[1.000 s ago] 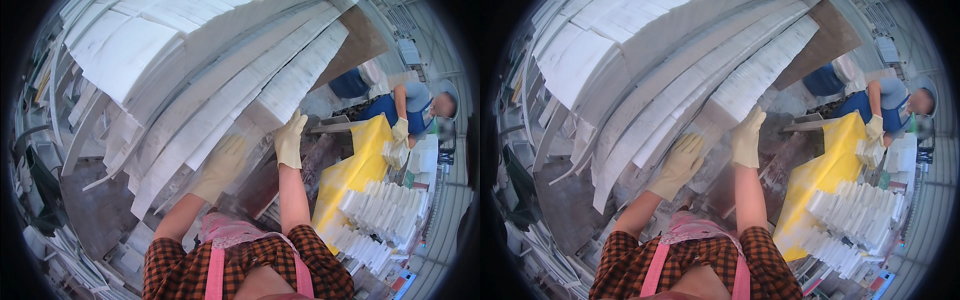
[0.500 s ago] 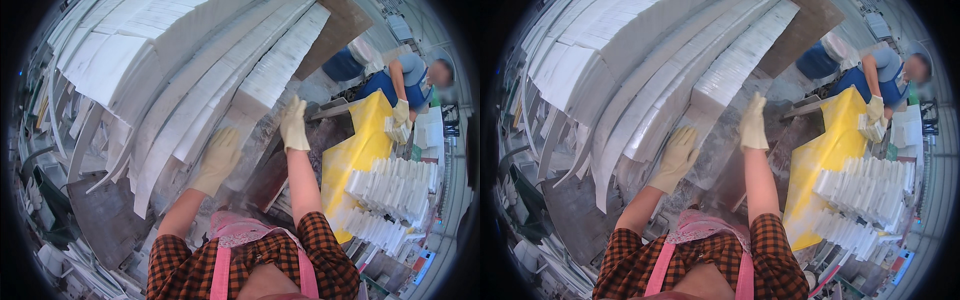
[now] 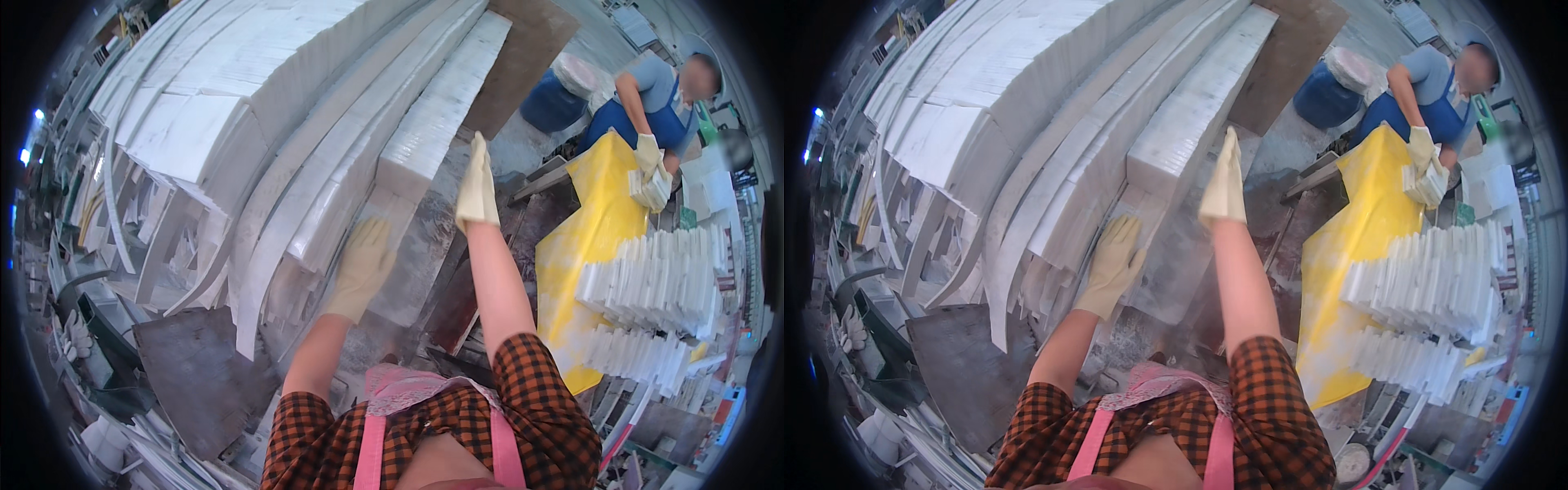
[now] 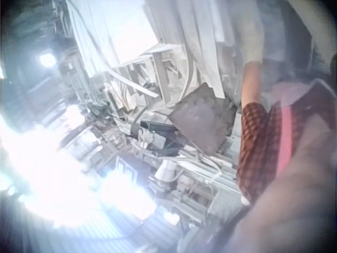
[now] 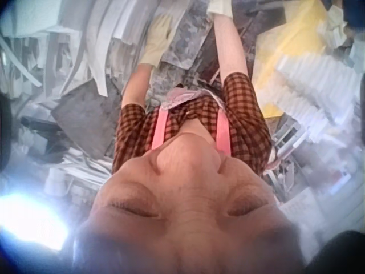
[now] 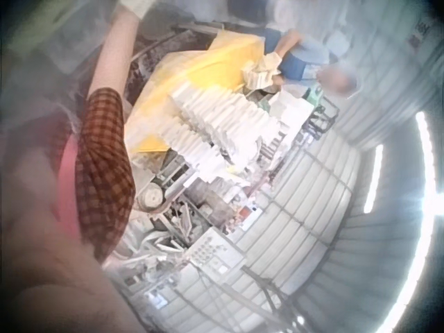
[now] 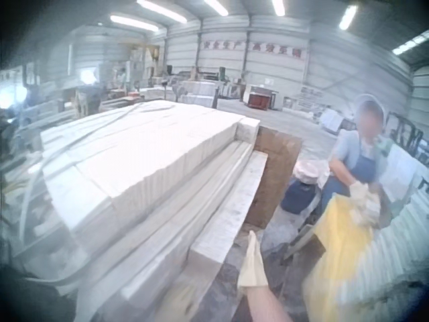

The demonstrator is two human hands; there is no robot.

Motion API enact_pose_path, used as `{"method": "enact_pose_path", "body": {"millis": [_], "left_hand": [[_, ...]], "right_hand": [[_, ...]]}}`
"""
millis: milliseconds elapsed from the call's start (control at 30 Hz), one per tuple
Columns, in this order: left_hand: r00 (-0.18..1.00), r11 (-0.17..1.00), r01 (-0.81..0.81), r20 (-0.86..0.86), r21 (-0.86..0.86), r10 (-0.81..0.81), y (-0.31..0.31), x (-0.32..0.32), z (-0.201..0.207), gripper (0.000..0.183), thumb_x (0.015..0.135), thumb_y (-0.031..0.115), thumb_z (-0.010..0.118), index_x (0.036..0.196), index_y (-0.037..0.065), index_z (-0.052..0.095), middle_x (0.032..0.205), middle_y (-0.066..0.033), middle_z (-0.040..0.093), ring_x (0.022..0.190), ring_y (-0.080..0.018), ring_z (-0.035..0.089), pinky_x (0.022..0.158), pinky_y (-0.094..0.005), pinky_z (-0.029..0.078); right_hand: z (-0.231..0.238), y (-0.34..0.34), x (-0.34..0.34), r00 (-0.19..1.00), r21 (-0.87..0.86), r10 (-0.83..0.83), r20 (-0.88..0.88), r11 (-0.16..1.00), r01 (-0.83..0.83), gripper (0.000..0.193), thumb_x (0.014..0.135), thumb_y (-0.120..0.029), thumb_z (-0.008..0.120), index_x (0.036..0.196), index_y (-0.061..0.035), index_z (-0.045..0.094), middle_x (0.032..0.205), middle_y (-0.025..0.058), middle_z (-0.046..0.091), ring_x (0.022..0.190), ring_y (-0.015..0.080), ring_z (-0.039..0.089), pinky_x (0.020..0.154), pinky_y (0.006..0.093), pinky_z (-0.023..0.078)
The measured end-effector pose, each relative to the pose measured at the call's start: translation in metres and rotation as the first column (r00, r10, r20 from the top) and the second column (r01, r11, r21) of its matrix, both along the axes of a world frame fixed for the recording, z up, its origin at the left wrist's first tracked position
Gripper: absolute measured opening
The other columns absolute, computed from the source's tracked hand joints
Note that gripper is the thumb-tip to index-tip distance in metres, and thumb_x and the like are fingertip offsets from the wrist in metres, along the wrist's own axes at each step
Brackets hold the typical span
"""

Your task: The person picks white rectangular boards from a conveyor and stacks them on a nearby pile. The person uses both hands to lift and place each board, repeating the motion throughout the clip.

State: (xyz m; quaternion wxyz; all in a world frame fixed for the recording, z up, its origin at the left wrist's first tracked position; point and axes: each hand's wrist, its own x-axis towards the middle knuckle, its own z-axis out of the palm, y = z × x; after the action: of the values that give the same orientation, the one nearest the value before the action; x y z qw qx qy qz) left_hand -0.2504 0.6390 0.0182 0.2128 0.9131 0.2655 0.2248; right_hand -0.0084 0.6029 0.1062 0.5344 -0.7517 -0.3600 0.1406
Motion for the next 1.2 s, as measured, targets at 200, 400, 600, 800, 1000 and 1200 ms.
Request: {"method": "enact_pose_path", "body": {"millis": [200, 400, 600, 800, 1000, 1200], "left_hand": [[0.999, 0.998, 0.013, 0.039, 0.055, -0.015, 0.002, 0.000, -0.019, 0.054, 0.088, 0.021, 0.067, 0.135, -0.003, 0.057, 0.139, -0.0228, 0.058, 0.134, -0.0413, 0.050, 0.116, -0.0496, 0.036], [0.999, 0.973, 0.032, 0.024, 0.227, -0.039, -0.006, 0.005, -0.007, 0.049, 0.093, 0.023, 0.062, 0.135, 0.000, 0.060, 0.135, -0.0232, 0.061, 0.130, -0.0416, 0.053, 0.115, -0.0491, 0.038], [0.970, 0.987, -0.130, -0.195, 0.100, 0.147, -0.152, 0.075, 0.065, 0.018, 0.089, 0.018, 0.060, 0.094, 0.005, 0.072, 0.099, -0.0187, 0.069, 0.101, -0.0361, 0.064, 0.089, -0.0494, 0.052], [0.931, 0.930, 0.233, 0.210, 0.283, -0.298, -0.425, 0.139, 0.057, 0.022, 0.080, 0.021, 0.061, 0.094, 0.004, 0.062, 0.110, -0.0158, 0.060, 0.111, -0.0351, 0.054, 0.093, -0.0461, 0.046], [0.985, 0.970, 0.172, -0.014, 0.174, -0.172, -0.534, 0.163, 0.011, 0.030, 0.078, 0.024, 0.065, 0.097, 0.001, 0.067, 0.110, -0.0143, 0.067, 0.113, -0.0328, 0.061, 0.104, -0.0465, 0.045], [0.981, 0.979, 0.170, -0.109, 0.111, -0.158, -0.534, 0.166, -0.015, 0.028, 0.078, 0.024, 0.065, 0.093, 0.001, 0.069, 0.103, -0.0132, 0.070, 0.107, -0.0303, 0.064, 0.099, -0.0423, 0.049]], "right_hand": [[0.017, -0.193, -0.035, 0.931, -0.105, 0.113, -0.347, 0.982, -0.158, 0.046, 0.109, -0.030, 0.048, 0.137, 0.0041, 0.060, 0.135, 0.0152, 0.066, 0.134, 0.0209, 0.055, 0.117, 0.0344, 0.036], [0.053, -0.419, -0.061, 0.928, -0.090, -0.209, -0.307, 0.978, 0.190, 0.043, 0.109, -0.028, 0.044, 0.129, 0.0030, 0.067, 0.129, 0.0117, 0.070, 0.132, 0.0202, 0.055, 0.117, 0.0366, 0.034], [0.013, -0.517, -0.016, 0.977, -0.072, -0.191, -0.089, 0.980, 0.185, 0.043, 0.107, -0.025, 0.043, 0.124, 0.0055, 0.069, 0.131, 0.0178, 0.067, 0.126, 0.0274, 0.059, 0.113, 0.0384, 0.040], [-0.016, -0.540, 0.029, 0.997, -0.055, 0.073, -0.021, 0.996, -0.075, 0.043, 0.106, -0.025, 0.044, 0.125, 0.0043, 0.068, 0.132, 0.0177, 0.066, 0.128, 0.0276, 0.058, 0.114, 0.0389, 0.039], [0.008, -0.555, 0.026, 0.969, -0.071, 0.247, 0.024, 0.967, -0.244, 0.043, 0.105, -0.026, 0.045, 0.126, 0.0032, 0.068, 0.133, 0.0176, 0.065, 0.129, 0.0278, 0.057, 0.115, 0.0394, 0.038], [0.007, -0.549, 0.028, 0.945, -0.094, 0.322, 0.051, 0.944, -0.316, 0.042, 0.103, -0.026, 0.046, 0.127, 0.0021, 0.068, 0.134, 0.0175, 0.065, 0.130, 0.0280, 0.056, 0.115, 0.0399, 0.037]]}}
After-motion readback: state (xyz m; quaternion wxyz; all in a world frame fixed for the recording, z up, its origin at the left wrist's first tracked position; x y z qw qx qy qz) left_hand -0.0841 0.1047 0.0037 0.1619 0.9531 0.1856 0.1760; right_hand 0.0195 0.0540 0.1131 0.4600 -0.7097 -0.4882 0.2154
